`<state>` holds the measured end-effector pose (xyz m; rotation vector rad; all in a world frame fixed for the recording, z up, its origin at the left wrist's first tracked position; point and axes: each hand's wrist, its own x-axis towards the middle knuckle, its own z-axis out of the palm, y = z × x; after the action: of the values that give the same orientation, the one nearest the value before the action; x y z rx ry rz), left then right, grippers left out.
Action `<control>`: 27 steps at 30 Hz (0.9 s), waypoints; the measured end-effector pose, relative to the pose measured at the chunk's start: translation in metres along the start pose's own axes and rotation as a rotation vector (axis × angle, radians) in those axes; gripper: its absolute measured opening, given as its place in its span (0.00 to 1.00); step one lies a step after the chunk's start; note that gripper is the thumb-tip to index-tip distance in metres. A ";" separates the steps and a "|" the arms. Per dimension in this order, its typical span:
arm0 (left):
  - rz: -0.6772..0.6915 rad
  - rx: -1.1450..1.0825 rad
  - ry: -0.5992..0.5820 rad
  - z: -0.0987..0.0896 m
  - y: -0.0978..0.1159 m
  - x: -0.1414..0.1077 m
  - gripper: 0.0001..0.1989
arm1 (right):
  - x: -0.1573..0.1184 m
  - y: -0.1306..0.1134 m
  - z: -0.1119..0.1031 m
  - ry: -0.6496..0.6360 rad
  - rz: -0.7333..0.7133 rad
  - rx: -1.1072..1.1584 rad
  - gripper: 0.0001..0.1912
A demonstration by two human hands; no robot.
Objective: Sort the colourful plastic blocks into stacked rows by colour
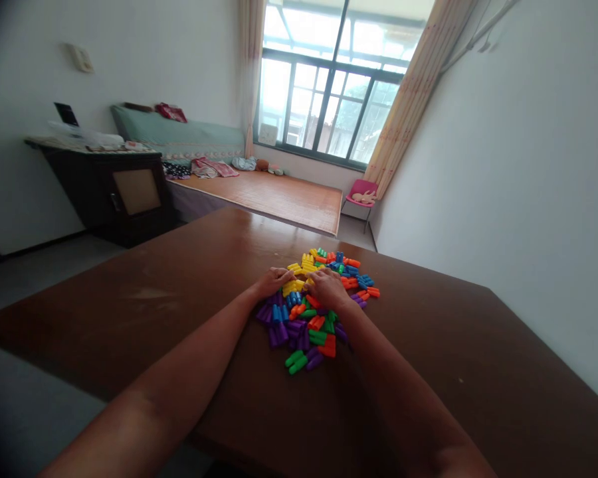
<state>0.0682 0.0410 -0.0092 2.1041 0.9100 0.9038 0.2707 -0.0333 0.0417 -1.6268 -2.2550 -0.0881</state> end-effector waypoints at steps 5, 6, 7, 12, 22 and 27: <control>-0.034 -0.012 0.000 0.003 -0.003 0.002 0.28 | -0.011 0.022 -0.009 0.051 -0.021 0.325 0.18; -0.039 -0.016 0.002 0.003 -0.003 0.002 0.28 | -0.015 0.025 -0.009 0.070 -0.006 0.343 0.18; -0.041 -0.017 0.003 0.003 -0.002 0.002 0.28 | -0.018 0.028 -0.008 0.091 0.007 0.339 0.18; -0.038 0.006 -0.006 -0.001 0.004 0.000 0.28 | -0.021 0.018 0.008 0.092 -0.030 0.159 0.23; -0.055 0.000 -0.006 -0.005 0.010 -0.002 0.28 | -0.012 0.022 -0.016 0.155 0.146 0.412 0.26; -0.074 0.004 0.022 -0.003 0.011 -0.002 0.28 | -0.028 0.023 -0.019 0.140 0.340 0.805 0.32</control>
<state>0.0682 0.0341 0.0006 2.0536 0.9948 0.8898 0.3048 -0.0556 0.0467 -1.4364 -1.5515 0.6761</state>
